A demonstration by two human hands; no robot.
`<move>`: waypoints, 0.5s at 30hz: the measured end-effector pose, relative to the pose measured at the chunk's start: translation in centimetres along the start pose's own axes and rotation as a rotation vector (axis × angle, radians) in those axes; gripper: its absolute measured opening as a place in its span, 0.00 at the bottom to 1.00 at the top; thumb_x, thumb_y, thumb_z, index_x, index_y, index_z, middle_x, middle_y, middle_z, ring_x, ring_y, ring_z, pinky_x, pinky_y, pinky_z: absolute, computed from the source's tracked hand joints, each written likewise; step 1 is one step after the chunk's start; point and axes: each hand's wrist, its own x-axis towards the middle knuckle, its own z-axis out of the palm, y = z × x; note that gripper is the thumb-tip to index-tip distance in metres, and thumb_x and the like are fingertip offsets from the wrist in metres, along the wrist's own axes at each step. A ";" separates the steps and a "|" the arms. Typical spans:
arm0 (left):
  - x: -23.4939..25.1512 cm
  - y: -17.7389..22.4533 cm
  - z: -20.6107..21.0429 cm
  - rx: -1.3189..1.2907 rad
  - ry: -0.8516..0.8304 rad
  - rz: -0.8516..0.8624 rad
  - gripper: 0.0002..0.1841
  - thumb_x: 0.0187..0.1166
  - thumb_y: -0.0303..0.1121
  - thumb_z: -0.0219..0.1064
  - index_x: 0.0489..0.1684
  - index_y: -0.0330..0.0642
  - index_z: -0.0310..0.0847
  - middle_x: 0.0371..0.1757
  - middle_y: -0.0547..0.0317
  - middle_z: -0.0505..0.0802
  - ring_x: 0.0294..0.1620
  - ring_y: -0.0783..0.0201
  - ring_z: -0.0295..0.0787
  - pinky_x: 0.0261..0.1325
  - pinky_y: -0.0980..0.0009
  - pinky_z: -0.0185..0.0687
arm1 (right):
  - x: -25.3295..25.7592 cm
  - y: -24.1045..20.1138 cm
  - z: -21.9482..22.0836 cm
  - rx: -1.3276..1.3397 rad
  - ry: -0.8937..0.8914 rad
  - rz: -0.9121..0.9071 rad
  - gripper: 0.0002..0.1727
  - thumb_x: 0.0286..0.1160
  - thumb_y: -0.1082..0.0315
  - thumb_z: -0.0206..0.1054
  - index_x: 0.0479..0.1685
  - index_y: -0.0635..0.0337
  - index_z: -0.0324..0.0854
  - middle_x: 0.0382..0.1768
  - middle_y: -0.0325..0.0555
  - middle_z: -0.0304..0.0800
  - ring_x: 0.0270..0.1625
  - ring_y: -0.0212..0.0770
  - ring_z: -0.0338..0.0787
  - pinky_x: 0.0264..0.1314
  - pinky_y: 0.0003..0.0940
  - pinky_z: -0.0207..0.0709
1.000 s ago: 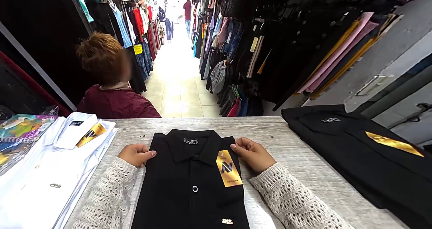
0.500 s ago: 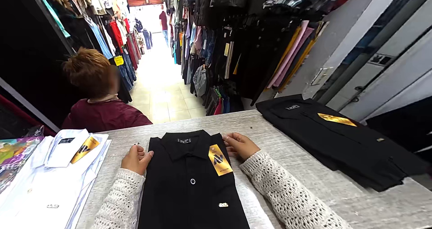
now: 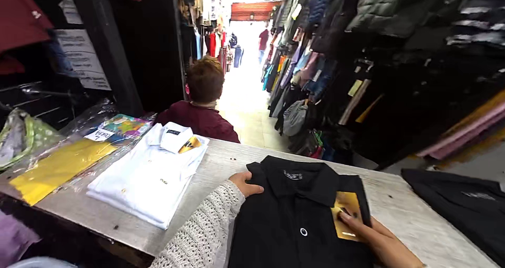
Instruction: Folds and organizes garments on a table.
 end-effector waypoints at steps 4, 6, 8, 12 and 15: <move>-6.9 4.0 -1.2 -0.395 -0.028 0.093 0.19 0.91 0.21 0.49 0.75 0.18 0.61 0.63 0.32 0.84 0.57 0.61 0.86 0.64 0.69 0.79 | -1.1 -4.0 0.6 0.051 -0.106 -0.186 0.13 0.76 0.79 0.52 0.52 0.58 0.78 0.33 0.29 0.96 0.36 0.22 0.94 0.42 0.21 0.89; -9.2 5.6 -0.6 -0.642 0.186 0.049 0.11 0.90 0.19 0.45 0.60 0.23 0.70 0.41 0.45 0.87 0.37 0.65 0.86 0.49 0.73 0.82 | -1.7 -6.6 1.9 0.044 -0.161 -0.238 0.14 0.74 0.80 0.52 0.48 0.57 0.79 0.32 0.30 0.96 0.36 0.22 0.94 0.42 0.20 0.89; -9.3 4.0 -2.9 -0.662 0.278 0.076 0.07 0.88 0.20 0.52 0.51 0.31 0.77 0.34 0.55 0.88 0.33 0.69 0.86 0.45 0.72 0.85 | -1.8 -8.9 3.2 0.037 -0.243 -0.283 0.14 0.76 0.77 0.52 0.52 0.54 0.80 0.36 0.29 0.96 0.38 0.21 0.94 0.44 0.19 0.89; -11.3 1.2 -11.0 -0.532 0.365 0.517 0.09 0.79 0.22 0.63 0.51 0.36 0.84 0.37 0.60 0.96 0.38 0.70 0.94 0.46 0.69 0.92 | -2.4 -12.3 9.8 0.188 -0.296 -0.249 0.14 0.80 0.73 0.51 0.56 0.52 0.78 0.37 0.33 0.96 0.36 0.25 0.95 0.39 0.24 0.91; -14.5 4.6 -18.5 -0.185 0.576 0.581 0.15 0.78 0.23 0.65 0.62 0.38 0.75 0.41 0.65 0.95 0.40 0.75 0.93 0.48 0.73 0.91 | -2.4 -14.1 17.1 0.422 -0.443 -0.258 0.15 0.84 0.71 0.50 0.60 0.47 0.78 0.40 0.36 0.96 0.40 0.29 0.96 0.42 0.30 0.93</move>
